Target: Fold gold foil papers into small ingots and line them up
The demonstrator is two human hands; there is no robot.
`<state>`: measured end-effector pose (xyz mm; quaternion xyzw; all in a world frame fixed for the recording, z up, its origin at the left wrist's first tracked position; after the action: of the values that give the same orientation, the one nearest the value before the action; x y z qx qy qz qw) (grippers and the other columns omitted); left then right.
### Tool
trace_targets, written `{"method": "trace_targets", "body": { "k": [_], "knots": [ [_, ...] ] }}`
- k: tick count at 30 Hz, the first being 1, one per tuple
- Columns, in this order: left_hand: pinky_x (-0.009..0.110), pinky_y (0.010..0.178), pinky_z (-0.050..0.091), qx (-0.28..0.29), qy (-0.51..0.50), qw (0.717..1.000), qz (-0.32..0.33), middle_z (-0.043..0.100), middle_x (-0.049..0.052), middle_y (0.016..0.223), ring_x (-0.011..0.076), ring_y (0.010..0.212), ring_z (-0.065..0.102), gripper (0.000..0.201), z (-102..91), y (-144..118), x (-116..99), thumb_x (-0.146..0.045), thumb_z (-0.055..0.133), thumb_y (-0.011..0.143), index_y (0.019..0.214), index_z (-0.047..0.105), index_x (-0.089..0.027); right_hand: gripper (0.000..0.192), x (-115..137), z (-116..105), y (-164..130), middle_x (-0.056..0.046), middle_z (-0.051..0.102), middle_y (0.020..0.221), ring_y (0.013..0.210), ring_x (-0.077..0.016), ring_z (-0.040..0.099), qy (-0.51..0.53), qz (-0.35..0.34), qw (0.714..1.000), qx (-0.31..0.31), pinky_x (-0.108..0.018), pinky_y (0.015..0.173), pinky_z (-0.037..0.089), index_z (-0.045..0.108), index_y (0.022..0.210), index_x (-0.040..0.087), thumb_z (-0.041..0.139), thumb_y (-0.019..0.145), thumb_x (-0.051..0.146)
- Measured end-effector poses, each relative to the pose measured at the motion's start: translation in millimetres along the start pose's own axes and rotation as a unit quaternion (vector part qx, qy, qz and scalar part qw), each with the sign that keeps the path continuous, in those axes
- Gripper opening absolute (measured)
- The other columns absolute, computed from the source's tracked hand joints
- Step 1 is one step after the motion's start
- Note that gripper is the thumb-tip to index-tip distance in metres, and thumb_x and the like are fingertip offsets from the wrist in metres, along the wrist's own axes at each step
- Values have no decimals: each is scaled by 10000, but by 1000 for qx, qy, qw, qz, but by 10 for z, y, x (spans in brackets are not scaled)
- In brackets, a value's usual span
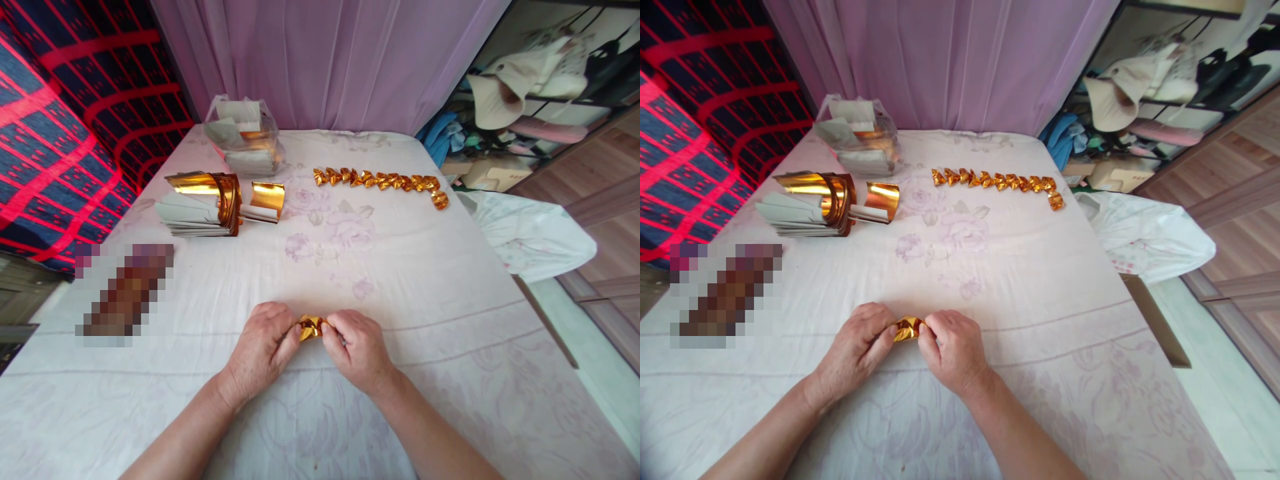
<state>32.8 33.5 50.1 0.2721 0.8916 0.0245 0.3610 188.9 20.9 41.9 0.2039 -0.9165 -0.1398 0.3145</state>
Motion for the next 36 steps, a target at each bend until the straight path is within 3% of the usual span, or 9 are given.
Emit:
{"method": "trace_targets", "body": {
  "k": [7, 13, 22, 36],
  "knots": [
    [299, 657, 347, -19, 26, 999, -12, 504, -4, 617, 145, 626, 478, 305, -10, 6, 36, -201, 425, 938, 639, 484, -181, 287, 49, -12, -6, 22, 509, 563, 540, -116, 459, 31, -20, 999, 5, -268, 573, 296, 451, 637, 207, 420, 921, 178],
    [301, 642, 344, -22, 32, 999, 15, 496, -7, 613, 143, 609, 465, 315, -18, 5, -21, -206, 409, 943, 643, 502, -181, 278, 51, -31, -7, 20, 511, 569, 549, -118, 465, 27, -18, 999, -7, -268, 580, 302, 459, 646, 207, 423, 918, 170],
    [334, 679, 348, -6, 97, 995, -31, 546, 10, 658, 166, 644, 494, 305, -12, -6, 53, -264, 436, 937, 658, 533, -186, 293, 29, -8, -6, 18, 529, 570, 553, -121, 476, 19, -21, 1000, -10, -272, 587, 312, 481, 643, 206, 433, 932, 190],
    [296, 657, 368, -16, -51, 999, -1, 487, -10, 623, 141, 618, 456, 311, -2, -6, -13, -229, 397, 963, 667, 483, -191, 282, 18, -34, 6, 22, 523, 566, 561, -125, 480, -3, -7, 1000, -6, -275, 583, 317, 474, 644, 212, 431, 919, 171]
  ]
}}
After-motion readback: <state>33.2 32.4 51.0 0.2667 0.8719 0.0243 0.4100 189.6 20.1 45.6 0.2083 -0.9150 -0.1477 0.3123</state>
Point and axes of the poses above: each hand's wrist, its own y-axis towards the middle knuckle, its own z-axis out of the palm, x = y × z, the point moved 5 cm from there along y, towards the middle knuckle
